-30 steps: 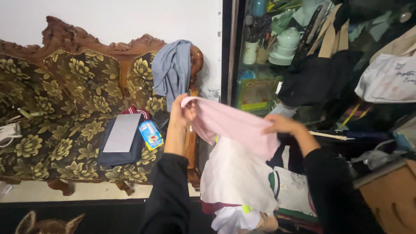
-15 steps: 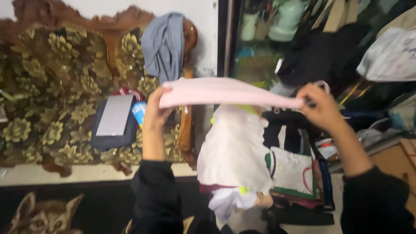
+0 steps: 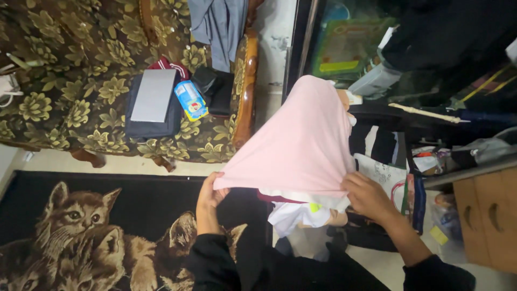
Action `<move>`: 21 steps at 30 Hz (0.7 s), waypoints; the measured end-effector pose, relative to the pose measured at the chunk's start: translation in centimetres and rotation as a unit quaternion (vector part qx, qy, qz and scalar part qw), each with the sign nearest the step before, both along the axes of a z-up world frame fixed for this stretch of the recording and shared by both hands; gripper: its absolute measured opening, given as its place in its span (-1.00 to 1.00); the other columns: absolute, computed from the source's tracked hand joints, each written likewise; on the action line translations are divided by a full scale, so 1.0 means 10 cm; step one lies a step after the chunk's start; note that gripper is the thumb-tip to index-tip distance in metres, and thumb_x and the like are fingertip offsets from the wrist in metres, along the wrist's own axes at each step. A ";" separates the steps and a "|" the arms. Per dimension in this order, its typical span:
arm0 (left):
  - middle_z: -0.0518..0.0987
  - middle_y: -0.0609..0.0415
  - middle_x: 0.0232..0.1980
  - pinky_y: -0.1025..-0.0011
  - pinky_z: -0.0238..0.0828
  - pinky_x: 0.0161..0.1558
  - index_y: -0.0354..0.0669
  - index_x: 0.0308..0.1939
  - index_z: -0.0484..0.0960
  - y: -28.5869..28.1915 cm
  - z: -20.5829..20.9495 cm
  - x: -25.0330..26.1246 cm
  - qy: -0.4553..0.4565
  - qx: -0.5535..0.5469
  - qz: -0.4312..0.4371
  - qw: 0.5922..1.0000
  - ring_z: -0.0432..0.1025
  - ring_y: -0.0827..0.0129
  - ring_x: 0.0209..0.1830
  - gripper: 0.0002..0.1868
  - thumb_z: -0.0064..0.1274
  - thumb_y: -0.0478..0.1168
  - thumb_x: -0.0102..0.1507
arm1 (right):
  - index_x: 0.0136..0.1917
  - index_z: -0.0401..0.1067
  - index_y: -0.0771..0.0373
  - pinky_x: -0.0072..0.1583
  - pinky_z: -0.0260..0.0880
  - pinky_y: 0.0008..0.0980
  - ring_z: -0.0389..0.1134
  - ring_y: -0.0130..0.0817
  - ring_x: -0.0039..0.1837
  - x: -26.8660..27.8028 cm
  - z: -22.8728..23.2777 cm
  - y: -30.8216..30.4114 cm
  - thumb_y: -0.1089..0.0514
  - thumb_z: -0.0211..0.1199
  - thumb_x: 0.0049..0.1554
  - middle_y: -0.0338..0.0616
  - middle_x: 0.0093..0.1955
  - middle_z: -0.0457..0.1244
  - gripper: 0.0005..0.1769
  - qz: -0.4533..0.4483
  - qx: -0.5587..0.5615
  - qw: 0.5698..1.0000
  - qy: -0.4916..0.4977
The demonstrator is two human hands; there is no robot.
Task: The person irons a pink camisole and a white camisole on a maroon ironing board. They spray water on the garments, smooth them with their hands, and use an iron to press the fabric. The pink camisole is folded and placed aside after ironing, and the white camisole is ironed similarly.
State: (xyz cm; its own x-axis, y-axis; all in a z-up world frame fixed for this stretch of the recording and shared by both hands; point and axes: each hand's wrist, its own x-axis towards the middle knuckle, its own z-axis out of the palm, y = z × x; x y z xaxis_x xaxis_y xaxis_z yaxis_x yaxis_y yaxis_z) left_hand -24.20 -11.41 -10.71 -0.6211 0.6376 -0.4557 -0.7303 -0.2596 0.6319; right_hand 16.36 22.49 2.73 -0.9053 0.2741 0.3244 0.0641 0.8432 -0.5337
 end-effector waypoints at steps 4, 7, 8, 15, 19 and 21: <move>0.60 0.03 -0.38 0.46 0.45 -0.51 -0.35 -0.12 0.51 -0.12 -0.09 -0.17 0.011 0.011 -0.002 1.000 0.49 0.33 -0.57 -0.72 0.19 -0.24 0.21 | -0.13 0.47 0.23 0.11 0.40 -0.21 0.35 -0.13 0.11 0.05 0.07 -0.06 0.36 0.15 -0.08 -0.12 0.00 0.29 -0.78 -0.011 -0.006 1.000 -0.022; 0.62 -0.05 -0.36 0.39 0.39 -0.46 -0.34 -0.07 0.58 -0.06 0.09 -0.06 0.102 -0.238 -0.070 0.963 0.50 0.24 -0.48 -0.66 0.18 -0.17 0.19 | -0.08 0.46 0.19 0.15 0.40 -0.24 0.35 -0.13 0.16 -0.05 -0.04 -0.18 0.34 0.16 -0.04 -0.13 0.02 0.28 -0.78 0.043 -0.016 0.998 -0.039; 0.63 -0.10 -0.33 0.35 0.38 -0.42 -0.35 -0.04 0.63 0.02 0.20 0.05 0.143 -0.349 -0.105 0.920 0.52 0.20 -0.42 -0.62 0.18 -0.13 0.18 | -0.06 0.45 0.21 0.14 0.37 -0.18 0.33 -0.07 0.16 -0.09 -0.09 -0.23 0.27 0.23 -0.11 -0.08 0.03 0.26 -0.72 0.043 0.006 0.999 -0.031; 0.59 -0.09 0.05 0.11 0.38 0.15 -0.22 0.02 0.60 0.97 1.30 1.59 0.687 -0.350 0.112 0.627 0.46 0.02 0.12 -0.67 0.15 -0.22 0.20 | 0.14 0.42 0.24 0.13 0.40 -0.16 0.31 0.00 0.21 0.02 -0.20 -0.41 0.36 0.22 -0.10 0.01 0.20 0.23 -0.52 -0.091 -0.089 0.991 0.046; 0.65 0.04 -0.08 0.37 0.45 0.05 -0.28 -0.02 0.62 1.73 1.42 2.79 0.586 -0.111 -0.019 0.803 0.53 0.32 -0.06 -0.84 0.05 -0.38 0.32 | 0.15 0.42 0.22 -0.02 0.53 -0.39 0.40 -0.18 0.12 0.59 -0.22 -0.36 0.39 0.17 0.09 -0.08 0.13 0.25 -0.65 -0.187 -0.242 0.942 0.135; 0.66 0.09 -0.13 0.52 0.45 -0.10 -0.28 0.01 0.60 2.17 1.27 3.35 0.475 -0.003 -0.147 0.868 0.52 0.47 -0.19 -0.80 -0.02 -0.43 0.32 | 0.14 0.42 0.23 -0.05 0.49 -0.43 0.42 -0.24 0.06 0.94 -0.27 -0.26 0.41 0.16 0.11 -0.10 0.10 0.25 -0.68 -0.227 -0.278 0.919 0.162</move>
